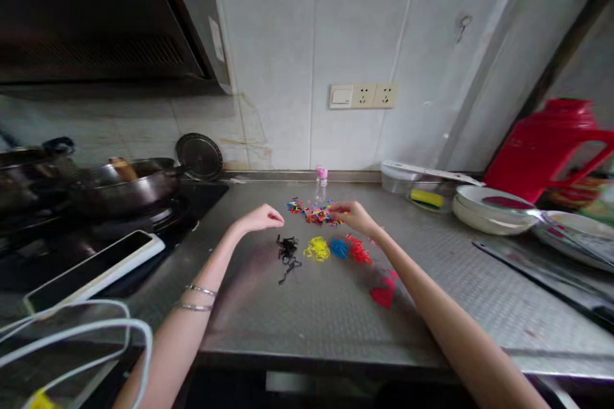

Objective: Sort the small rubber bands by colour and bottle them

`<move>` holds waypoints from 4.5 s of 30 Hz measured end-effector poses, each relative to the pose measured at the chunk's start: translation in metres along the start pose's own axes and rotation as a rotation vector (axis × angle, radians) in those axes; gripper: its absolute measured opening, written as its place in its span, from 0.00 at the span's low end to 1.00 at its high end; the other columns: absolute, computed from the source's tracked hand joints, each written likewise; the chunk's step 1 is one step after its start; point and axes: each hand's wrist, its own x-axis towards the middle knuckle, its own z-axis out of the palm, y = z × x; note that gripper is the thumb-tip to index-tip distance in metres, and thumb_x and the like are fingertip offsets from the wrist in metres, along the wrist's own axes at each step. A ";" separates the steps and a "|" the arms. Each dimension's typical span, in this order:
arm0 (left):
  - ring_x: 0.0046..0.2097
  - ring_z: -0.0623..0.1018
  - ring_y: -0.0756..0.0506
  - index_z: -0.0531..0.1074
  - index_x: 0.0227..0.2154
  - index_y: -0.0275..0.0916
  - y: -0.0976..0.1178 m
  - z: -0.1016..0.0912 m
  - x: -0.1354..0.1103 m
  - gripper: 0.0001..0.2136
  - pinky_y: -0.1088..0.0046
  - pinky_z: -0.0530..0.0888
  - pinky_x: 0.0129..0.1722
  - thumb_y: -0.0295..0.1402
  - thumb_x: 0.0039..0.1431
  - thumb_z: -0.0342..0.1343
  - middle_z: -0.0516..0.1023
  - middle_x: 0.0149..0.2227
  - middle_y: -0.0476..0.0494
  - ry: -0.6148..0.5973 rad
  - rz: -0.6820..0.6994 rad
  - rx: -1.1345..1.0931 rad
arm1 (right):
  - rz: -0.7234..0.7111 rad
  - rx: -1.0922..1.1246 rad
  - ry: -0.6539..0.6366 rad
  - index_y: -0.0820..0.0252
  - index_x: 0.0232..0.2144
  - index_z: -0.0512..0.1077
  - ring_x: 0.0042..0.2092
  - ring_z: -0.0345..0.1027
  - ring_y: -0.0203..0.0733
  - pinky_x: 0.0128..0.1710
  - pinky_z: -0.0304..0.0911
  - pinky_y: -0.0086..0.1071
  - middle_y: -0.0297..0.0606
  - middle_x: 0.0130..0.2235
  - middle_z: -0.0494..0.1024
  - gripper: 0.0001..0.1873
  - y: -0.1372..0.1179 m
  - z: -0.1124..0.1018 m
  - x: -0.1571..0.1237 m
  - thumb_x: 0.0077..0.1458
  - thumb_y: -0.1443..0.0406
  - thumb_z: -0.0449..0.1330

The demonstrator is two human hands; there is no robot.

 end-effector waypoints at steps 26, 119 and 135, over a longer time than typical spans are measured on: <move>0.31 0.74 0.48 0.75 0.29 0.31 -0.034 0.035 0.033 0.10 0.74 0.68 0.35 0.31 0.45 0.52 0.77 0.29 0.42 0.307 0.127 -0.103 | 0.166 -0.449 -0.014 0.64 0.25 0.74 0.21 0.56 0.31 0.22 0.50 0.23 0.31 0.16 0.66 0.22 0.017 -0.034 -0.051 0.50 0.54 0.48; 0.29 0.75 0.48 0.75 0.29 0.31 0.037 0.099 0.078 0.13 0.72 0.70 0.32 0.37 0.47 0.55 0.77 0.28 0.40 0.387 0.302 -0.357 | 0.434 0.703 0.139 0.65 0.26 0.74 0.28 0.71 0.36 0.28 0.67 0.27 0.38 0.25 0.77 0.13 -0.011 0.020 -0.035 0.38 0.61 0.64; 0.28 0.72 0.49 0.76 0.26 0.31 0.086 0.127 0.109 0.10 0.76 0.66 0.29 0.33 0.47 0.54 0.77 0.26 0.42 0.229 0.407 -0.034 | 0.281 0.957 0.591 0.67 0.27 0.74 0.28 0.71 0.34 0.28 0.67 0.23 0.38 0.24 0.76 0.12 0.010 -0.042 -0.037 0.36 0.67 0.66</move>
